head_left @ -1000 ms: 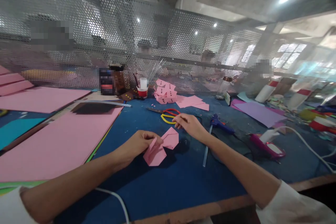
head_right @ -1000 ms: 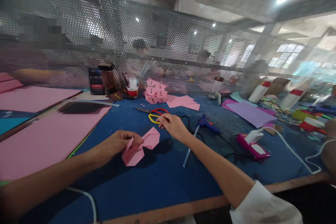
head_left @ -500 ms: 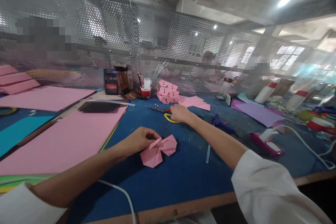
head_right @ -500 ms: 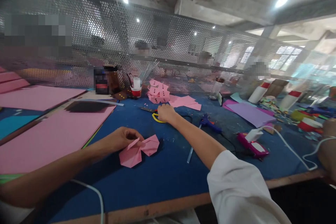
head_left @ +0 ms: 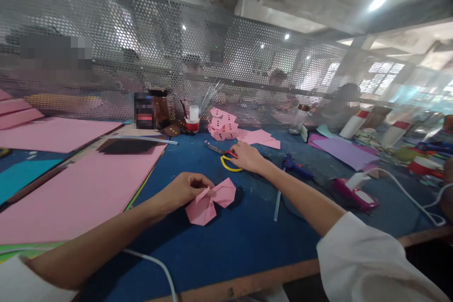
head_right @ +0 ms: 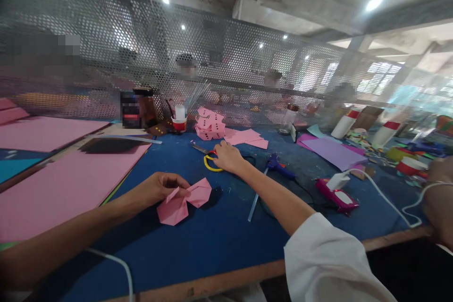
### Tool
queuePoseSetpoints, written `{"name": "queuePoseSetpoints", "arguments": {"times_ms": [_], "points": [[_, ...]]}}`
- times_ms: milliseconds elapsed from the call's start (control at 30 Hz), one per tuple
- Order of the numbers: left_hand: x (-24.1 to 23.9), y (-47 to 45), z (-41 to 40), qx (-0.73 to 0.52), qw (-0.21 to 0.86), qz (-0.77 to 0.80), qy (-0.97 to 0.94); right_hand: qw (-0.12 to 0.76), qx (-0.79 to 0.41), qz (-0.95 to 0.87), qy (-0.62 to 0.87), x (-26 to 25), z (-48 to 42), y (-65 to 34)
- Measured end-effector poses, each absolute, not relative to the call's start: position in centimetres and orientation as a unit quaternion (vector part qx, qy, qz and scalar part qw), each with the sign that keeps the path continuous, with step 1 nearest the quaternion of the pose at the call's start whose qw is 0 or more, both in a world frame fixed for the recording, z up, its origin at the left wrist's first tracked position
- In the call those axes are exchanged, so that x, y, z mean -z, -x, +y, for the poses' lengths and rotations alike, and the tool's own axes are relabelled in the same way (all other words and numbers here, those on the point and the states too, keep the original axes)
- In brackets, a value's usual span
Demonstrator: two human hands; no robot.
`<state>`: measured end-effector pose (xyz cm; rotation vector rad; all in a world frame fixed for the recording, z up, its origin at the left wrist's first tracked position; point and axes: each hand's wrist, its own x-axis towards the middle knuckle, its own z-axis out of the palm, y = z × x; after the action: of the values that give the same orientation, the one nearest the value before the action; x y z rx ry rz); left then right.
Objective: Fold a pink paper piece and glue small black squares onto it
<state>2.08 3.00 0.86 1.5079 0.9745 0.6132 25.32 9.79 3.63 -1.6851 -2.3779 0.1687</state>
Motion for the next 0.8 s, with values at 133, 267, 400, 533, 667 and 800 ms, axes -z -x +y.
{"name": "queuePoseSetpoints", "arguments": {"times_ms": [133,267,400,533,667,800], "points": [[-1.0,-2.3,2.7,-0.288,0.58,0.42,-0.636,0.151,-0.181,-0.836,0.495,-4.4,6.2,-25.7],[-0.8,-2.6,2.6,-0.298,0.582,0.427,-0.625,0.203,-0.257,-0.83,0.452,-3.7,3.1,-25.5],[-0.6,-2.7,2.6,-0.292,0.588,0.416,-0.629,0.251,-0.307,-0.809,0.433,-2.8,2.3,-25.1],[-0.8,-2.6,2.6,-0.27,0.606,0.406,-0.628,0.274,-0.35,-0.794,0.415,-2.7,2.1,-25.1],[-1.3,-2.5,2.4,-0.26,0.61,0.403,-0.631,0.272,-0.381,-0.788,0.401,-2.8,1.6,-25.2],[-1.8,-2.6,1.9,-0.258,0.611,0.382,-0.643,0.256,-0.418,-0.78,0.389,-2.7,1.0,-24.7]]}}
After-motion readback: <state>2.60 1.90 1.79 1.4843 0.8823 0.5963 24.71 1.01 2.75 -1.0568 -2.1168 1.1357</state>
